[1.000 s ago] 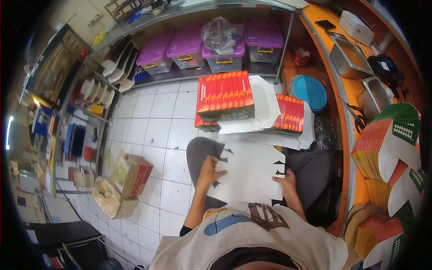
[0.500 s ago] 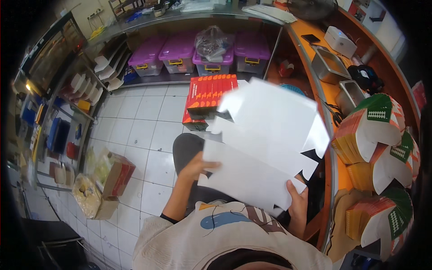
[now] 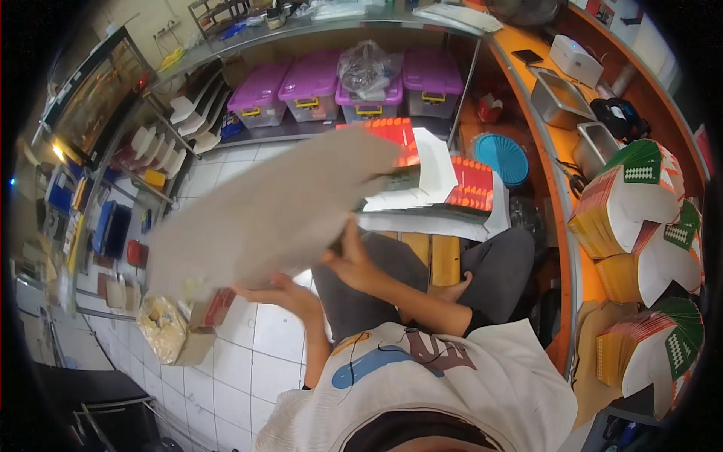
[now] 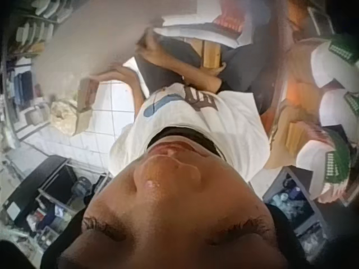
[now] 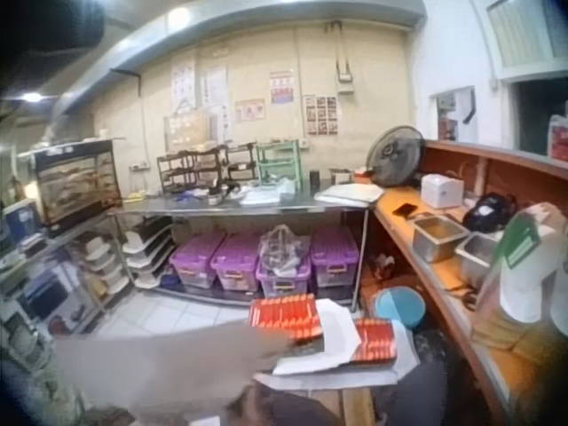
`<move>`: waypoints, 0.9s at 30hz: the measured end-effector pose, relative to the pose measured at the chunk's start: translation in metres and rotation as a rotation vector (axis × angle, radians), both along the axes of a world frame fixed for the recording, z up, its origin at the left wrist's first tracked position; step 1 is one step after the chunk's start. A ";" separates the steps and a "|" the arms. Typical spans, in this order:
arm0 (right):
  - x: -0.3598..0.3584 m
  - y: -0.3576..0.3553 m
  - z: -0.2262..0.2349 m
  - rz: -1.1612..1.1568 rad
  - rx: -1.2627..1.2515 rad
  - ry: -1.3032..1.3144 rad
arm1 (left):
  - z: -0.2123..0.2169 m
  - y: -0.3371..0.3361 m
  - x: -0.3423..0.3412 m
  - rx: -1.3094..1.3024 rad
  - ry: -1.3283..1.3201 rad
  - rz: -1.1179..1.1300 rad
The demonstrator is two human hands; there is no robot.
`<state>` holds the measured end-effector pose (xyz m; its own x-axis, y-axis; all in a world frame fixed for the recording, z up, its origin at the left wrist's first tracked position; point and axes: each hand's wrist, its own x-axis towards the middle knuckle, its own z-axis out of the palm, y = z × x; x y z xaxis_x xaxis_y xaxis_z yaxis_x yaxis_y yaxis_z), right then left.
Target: The person sits cross-legged and assembles small rectangular boxes by folding flat cardboard pieces into shape. They insert the folded boxes into red and green printed sleeves and stack the finished items on a pile. The person occasionally reaches for new cardboard pieces and sleeves from nearby stacks.
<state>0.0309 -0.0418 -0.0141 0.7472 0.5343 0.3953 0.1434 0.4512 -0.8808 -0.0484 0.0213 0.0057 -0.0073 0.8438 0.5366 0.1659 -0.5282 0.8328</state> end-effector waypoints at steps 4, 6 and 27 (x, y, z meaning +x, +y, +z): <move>-0.004 0.006 -0.026 0.468 -0.411 0.084 | -0.020 0.070 -0.038 -0.211 0.408 -0.069; -0.013 0.013 -0.032 0.363 -0.369 0.132 | -0.032 0.083 -0.050 -0.177 0.528 -0.212; -0.030 0.005 -0.003 0.173 -0.472 -0.758 | -0.039 0.067 -0.037 -0.853 -0.696 -0.501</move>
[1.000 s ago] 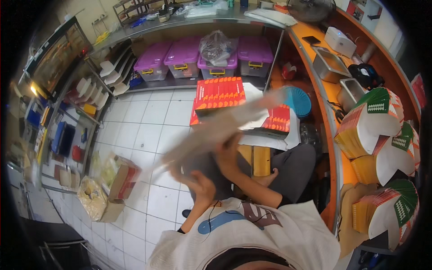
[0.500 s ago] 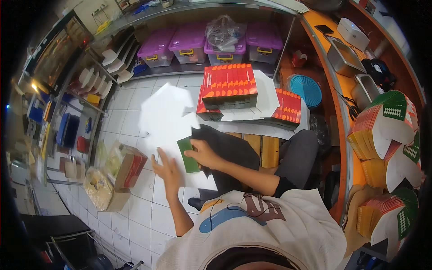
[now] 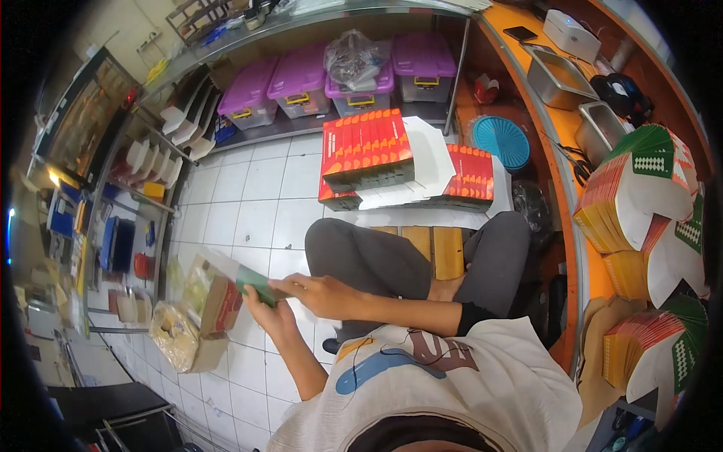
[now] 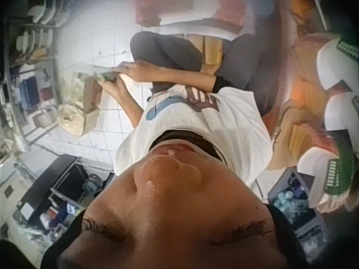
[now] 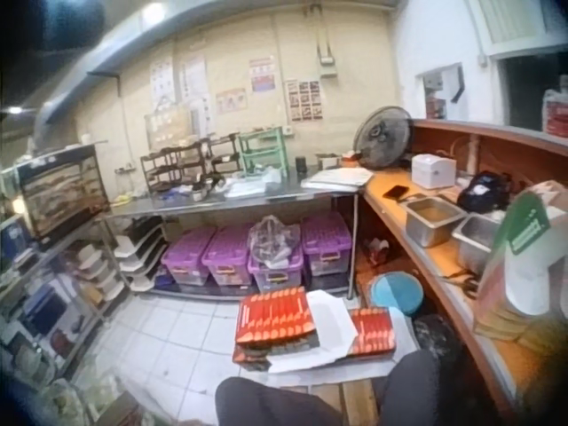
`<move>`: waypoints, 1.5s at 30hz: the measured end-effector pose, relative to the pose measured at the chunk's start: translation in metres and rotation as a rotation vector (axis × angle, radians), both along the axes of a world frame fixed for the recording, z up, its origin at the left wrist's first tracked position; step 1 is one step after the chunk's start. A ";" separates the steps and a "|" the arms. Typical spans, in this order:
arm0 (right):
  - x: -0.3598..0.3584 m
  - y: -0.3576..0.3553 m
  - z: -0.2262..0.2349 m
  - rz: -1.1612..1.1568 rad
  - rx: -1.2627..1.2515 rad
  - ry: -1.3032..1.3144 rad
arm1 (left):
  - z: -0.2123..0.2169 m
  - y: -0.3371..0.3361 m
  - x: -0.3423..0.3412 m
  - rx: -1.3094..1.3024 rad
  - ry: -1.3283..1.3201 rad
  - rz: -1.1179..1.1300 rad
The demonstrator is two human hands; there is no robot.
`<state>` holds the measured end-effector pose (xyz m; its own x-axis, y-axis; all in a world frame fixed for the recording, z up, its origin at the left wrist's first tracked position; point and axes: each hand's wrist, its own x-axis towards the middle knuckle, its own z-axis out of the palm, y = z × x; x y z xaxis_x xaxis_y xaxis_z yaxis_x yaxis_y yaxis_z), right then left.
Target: The person sits cross-legged and assembles small rectangular boxes by folding flat cardboard pieces into shape. They insert the folded boxes into red and green printed sleeves and stack the finished items on a pile. The person occasionally reaches for new cardboard pieces and sleeves from nearby stacks.
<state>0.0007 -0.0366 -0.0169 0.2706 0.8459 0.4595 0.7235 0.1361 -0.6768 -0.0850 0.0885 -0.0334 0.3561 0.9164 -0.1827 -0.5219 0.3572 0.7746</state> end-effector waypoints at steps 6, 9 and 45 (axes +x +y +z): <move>0.027 -0.014 0.015 0.007 0.124 -0.156 | 0.027 -0.001 0.001 -0.177 -0.080 -0.204; 0.037 -0.021 0.007 0.105 0.152 -0.127 | 0.015 0.003 0.002 -0.122 -0.109 -0.258; 0.083 -0.006 0.072 0.320 0.053 -0.423 | 0.025 0.015 0.011 -0.293 -0.283 -0.352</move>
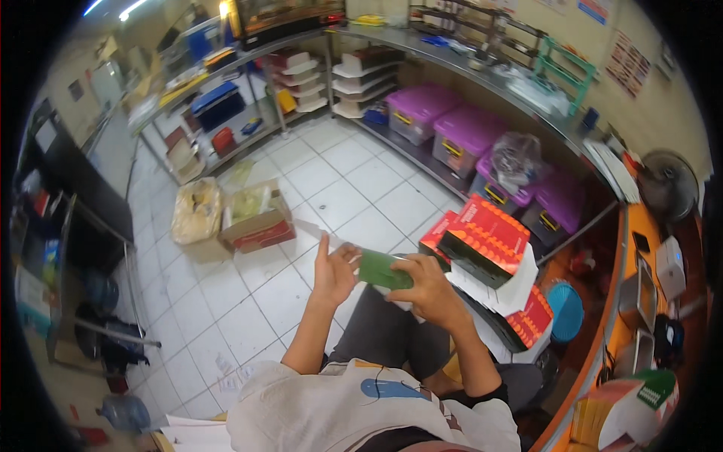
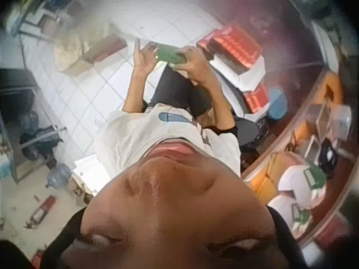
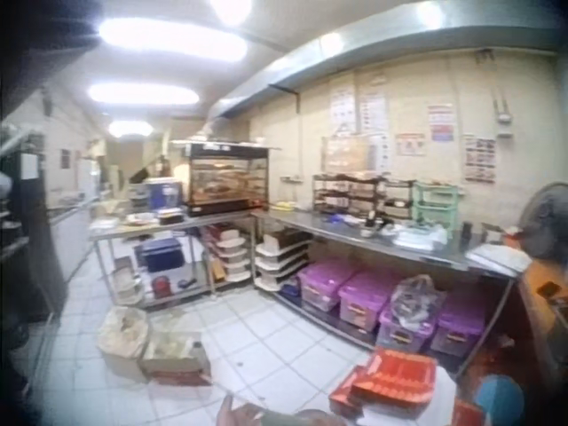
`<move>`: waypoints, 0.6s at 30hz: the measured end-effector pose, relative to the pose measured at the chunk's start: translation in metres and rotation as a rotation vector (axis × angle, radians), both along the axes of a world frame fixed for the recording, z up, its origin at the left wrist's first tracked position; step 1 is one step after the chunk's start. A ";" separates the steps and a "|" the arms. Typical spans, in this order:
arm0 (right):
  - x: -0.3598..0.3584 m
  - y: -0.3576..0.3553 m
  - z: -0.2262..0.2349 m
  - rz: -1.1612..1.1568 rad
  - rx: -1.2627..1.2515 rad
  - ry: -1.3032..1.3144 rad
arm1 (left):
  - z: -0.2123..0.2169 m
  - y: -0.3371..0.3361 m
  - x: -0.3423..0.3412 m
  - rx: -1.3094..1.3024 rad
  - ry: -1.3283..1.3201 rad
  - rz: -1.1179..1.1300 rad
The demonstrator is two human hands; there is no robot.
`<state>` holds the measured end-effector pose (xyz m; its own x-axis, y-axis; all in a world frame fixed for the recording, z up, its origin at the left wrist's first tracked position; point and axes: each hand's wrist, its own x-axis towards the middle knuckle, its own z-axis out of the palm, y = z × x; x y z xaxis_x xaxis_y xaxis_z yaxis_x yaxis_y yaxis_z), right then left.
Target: The person sits cross-legged and assembles small rectangular boxes by folding flat cardboard pieces into shape. They insert the folded boxes into red and green printed sleeves and stack the finished items on a pile. The person occasionally reaches for new cardboard pieces and sleeves from nearby stacks.
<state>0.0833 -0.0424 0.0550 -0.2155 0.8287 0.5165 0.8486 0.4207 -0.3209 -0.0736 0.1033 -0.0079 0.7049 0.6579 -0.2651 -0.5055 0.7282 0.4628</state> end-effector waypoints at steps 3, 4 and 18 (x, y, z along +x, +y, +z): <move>-0.001 0.009 0.007 0.020 0.012 -0.119 | -0.013 0.015 -0.015 -0.115 -0.040 -0.048; -0.001 0.013 0.008 0.016 0.028 -0.135 | -0.015 0.017 -0.021 -0.122 -0.086 -0.080; -0.044 0.058 -0.014 -0.071 0.270 0.128 | 0.002 -0.029 -0.005 0.643 0.416 0.466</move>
<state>0.0390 0.0160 0.0407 -0.0807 0.6685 0.7393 0.8388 0.4462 -0.3119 -0.0783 0.0746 -0.0056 0.2584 0.9628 0.0791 -0.3849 0.0275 0.9225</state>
